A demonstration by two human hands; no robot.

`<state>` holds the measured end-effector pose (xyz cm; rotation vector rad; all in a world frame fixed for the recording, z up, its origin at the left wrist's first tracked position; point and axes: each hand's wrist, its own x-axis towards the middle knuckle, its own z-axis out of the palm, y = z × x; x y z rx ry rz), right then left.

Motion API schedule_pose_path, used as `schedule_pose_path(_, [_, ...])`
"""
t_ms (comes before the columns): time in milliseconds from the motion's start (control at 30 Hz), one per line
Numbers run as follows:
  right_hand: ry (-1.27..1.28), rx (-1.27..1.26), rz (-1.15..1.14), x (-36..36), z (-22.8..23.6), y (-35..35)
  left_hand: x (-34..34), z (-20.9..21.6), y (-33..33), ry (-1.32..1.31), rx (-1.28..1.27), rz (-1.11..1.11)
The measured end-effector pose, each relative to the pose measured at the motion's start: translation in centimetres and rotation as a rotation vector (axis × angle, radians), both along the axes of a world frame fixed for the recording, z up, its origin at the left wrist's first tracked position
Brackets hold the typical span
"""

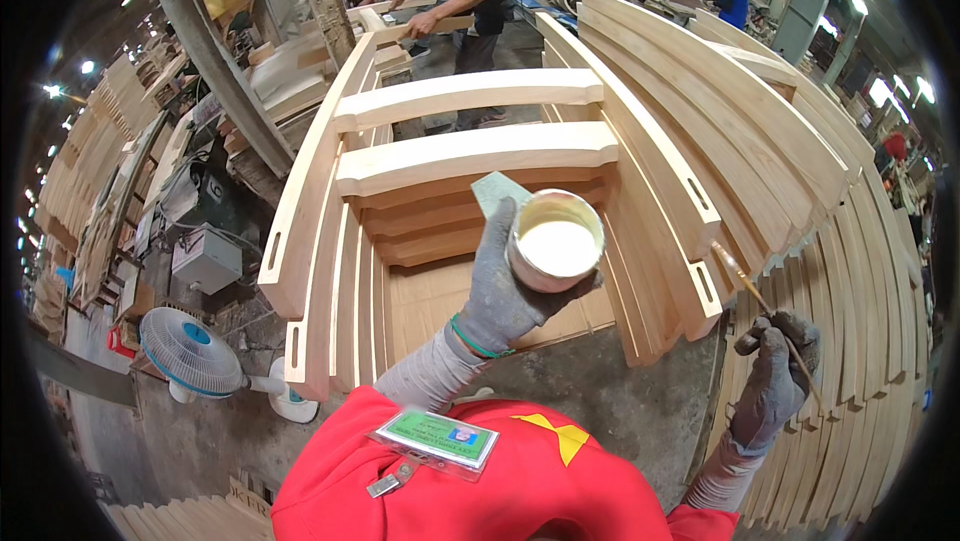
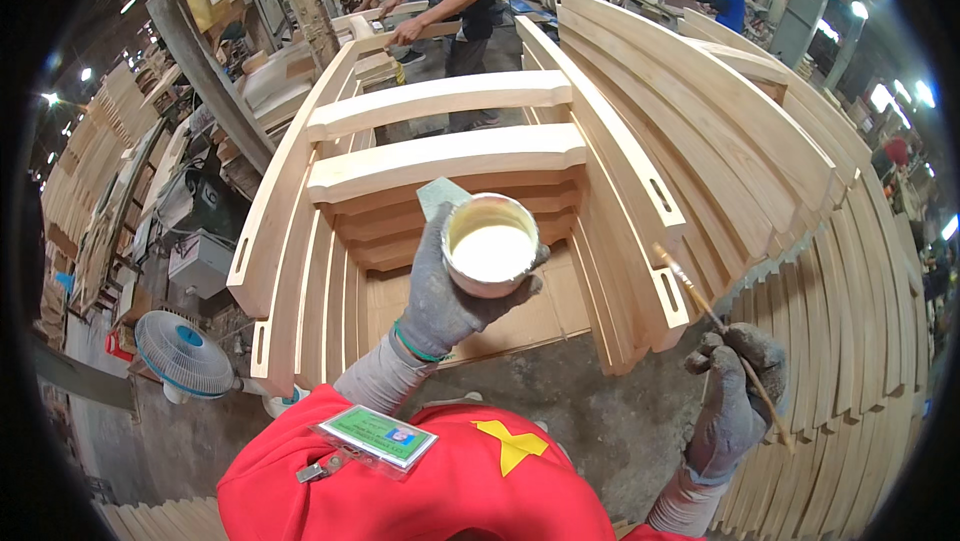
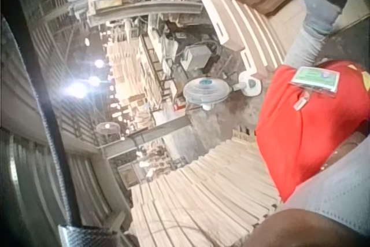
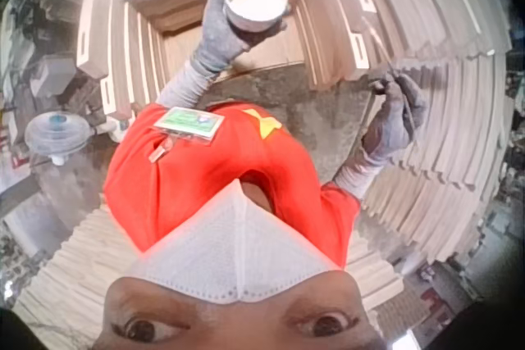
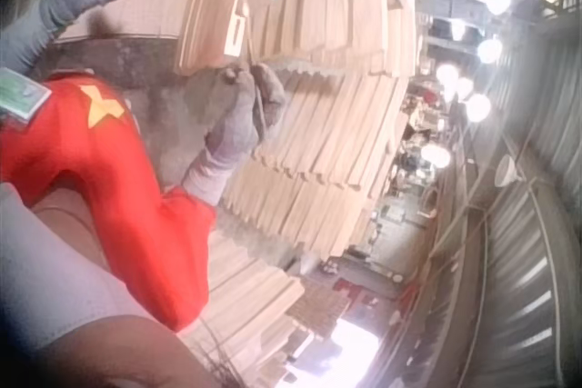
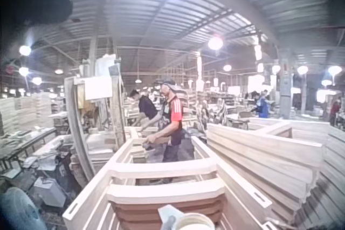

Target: The person applies a white finish to wooden chair frames using a brush and a small container. They repeatedly dip the brush into the container and paint the edges and surfaces of the frames, then place the finished pieces onto a stack.

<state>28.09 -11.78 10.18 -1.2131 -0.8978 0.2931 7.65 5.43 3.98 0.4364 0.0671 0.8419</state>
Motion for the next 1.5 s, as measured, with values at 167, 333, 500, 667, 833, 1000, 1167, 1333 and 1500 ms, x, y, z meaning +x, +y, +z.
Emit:
schedule_pose_path(167, [-0.161,0.112,0.161,0.3,-0.3,1.5,0.6,0.7,-1.0,0.031,-0.115,0.001])
schedule_pose_path(333, [-0.129,0.152,0.389,-2.6,0.8,2.5,0.5,0.4,-1.7,0.149,0.222,0.237])
schedule_pose_path(500, [-0.066,0.113,0.575,-4.5,0.6,2.7,0.7,1.4,-2.7,0.143,0.215,0.149])
schedule_pose_path(667, [-0.231,0.039,0.570,-4.1,0.3,2.4,1.1,1.7,-3.5,0.087,0.211,0.189])
schedule_pose_path(833, [0.052,0.244,0.428,-4.3,-0.1,1.4,1.7,1.6,-3.7,0.036,0.076,0.186])
schedule_pose_path(1000, [0.060,0.222,0.501,-3.8,-2.3,1.0,2.2,1.3,-4.3,0.064,0.023,0.175])
schedule_pose_path(1167, [0.061,0.228,0.434,-4.3,-3.6,0.7,2.8,1.0,-4.7,0.084,0.064,0.204])
schedule_pose_path(1333, [0.129,0.255,0.381,-5.1,-4.3,0.3,3.0,0.8,-4.8,0.123,0.224,0.216])
schedule_pose_path(1500, [-0.101,0.127,0.356,-5.7,-4.2,-0.2,4.4,0.8,-4.5,0.059,0.050,0.291])
